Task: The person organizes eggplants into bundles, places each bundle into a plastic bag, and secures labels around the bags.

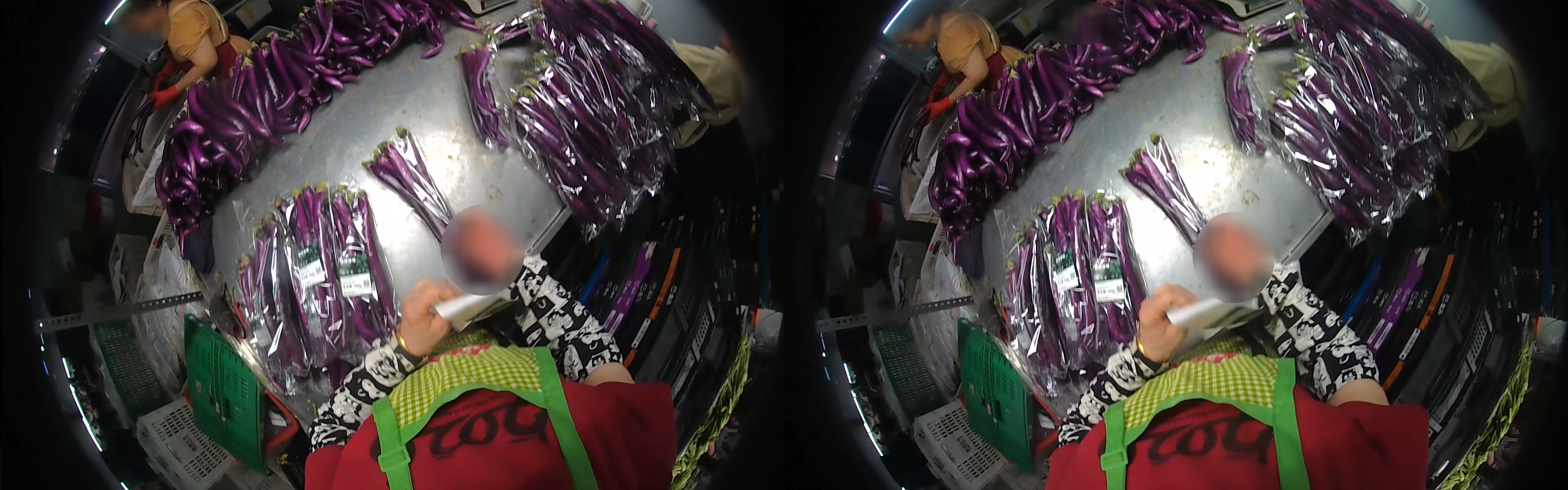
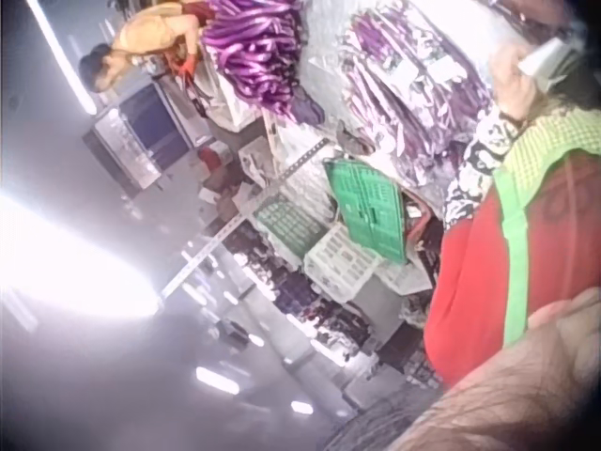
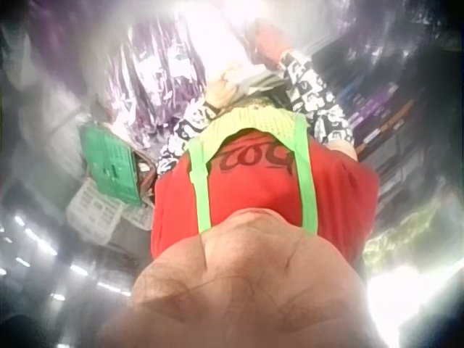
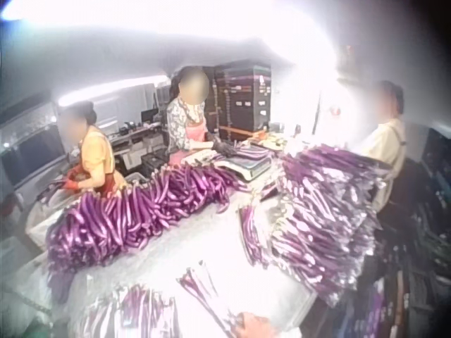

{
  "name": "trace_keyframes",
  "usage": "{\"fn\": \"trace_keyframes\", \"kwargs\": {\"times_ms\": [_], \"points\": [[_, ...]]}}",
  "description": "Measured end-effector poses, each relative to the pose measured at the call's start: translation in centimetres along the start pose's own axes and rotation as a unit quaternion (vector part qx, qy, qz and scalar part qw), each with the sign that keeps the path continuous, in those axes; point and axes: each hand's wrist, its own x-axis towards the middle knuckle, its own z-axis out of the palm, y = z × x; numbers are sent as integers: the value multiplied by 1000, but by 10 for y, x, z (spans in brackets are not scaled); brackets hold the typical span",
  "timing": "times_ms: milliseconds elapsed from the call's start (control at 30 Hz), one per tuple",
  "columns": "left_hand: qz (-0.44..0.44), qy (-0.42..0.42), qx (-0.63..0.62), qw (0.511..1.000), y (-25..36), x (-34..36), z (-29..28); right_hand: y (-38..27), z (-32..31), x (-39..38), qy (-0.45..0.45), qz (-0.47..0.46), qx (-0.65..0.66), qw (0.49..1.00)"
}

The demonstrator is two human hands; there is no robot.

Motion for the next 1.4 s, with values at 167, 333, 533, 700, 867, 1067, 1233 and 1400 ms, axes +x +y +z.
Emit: {"fn": "trace_keyframes", "kwargs": {"times_ms": [167,333,533,700,867,1067,1233,1400], "points": [[-152,78,-106,980,8,8,2,-43,-87,-16,-196,28,485,852],[-189,106,-223,951,-4,2,9,-54,-98,-36,-234,-36,376,896],[-130,162,-100,973,-9,3,13,-50,-79,-46,-146,-32,330,932],[14,102,66,993,-8,6,1,-40,-68,-42,-149,-67,348,923],[-83,68,-17,994,-24,-9,2,-27,-61,-7,-100,63,433,894],[-197,112,-149,963,-27,-12,-4,12,-31,68,-252,140,-41,957],[-249,150,-232,928,-37,-9,-30,31,-7,70,-248,168,156,941],[-242,95,-353,899,-46,-11,-51,28,-52,72,-269,144,223,926]]}}
